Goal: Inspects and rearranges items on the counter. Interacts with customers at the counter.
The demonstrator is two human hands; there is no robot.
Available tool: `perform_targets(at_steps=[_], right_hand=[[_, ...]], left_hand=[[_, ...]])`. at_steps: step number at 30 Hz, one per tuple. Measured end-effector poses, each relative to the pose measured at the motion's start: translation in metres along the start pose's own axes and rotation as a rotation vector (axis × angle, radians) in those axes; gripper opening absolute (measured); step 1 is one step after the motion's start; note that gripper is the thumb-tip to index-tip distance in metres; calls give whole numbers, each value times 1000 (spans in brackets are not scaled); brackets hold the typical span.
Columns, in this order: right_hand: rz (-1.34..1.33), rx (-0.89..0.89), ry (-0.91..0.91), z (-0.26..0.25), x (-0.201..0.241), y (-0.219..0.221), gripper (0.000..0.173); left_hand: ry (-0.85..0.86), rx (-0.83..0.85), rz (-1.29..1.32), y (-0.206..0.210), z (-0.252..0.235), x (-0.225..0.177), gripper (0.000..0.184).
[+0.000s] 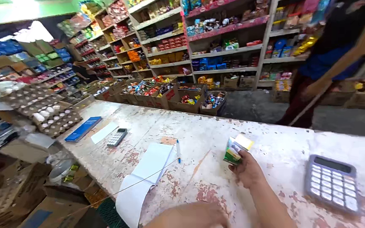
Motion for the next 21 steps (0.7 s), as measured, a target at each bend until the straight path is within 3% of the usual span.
perform_targets(at_steps=[2, 4, 7, 9, 12, 17, 21], right_hand=[[-11, 6, 11, -3, -1, -1, 34], [0, 11, 10, -5, -2, -1, 35], [-2, 3, 5, -3, -2, 2, 34], [6, -2, -2, -2, -4, 3, 33], [16, -1, -20, 0, -3, 7, 32], [11, -18, -17, 3, -3, 10, 29], [-5, -13, -17, 0, -4, 8, 30]], left_hand=[[-449, 26, -6, 2, 49, 70, 38], [-812, -83, 1, -9, 111, 121, 43], [-1128, -282, -42, -25, 199, 161, 52], [-1277, -301, -54, -19, 236, 172, 62], [-1372, -288, -11, -6, 246, 179, 73], [-1535, -406, -95, -17, 218, 187, 67], [-1338, -559, -245, -37, 193, 196, 59]])
Point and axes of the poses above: each hand's wrist, its own z-axis away from the middle knuckle, its own y-axis out of the palm, x = y × z, the point moved 6 cm from there along -z, towards the middle knuckle, and after that the axes turned 1 degree about -y, right-handed, at the moved point
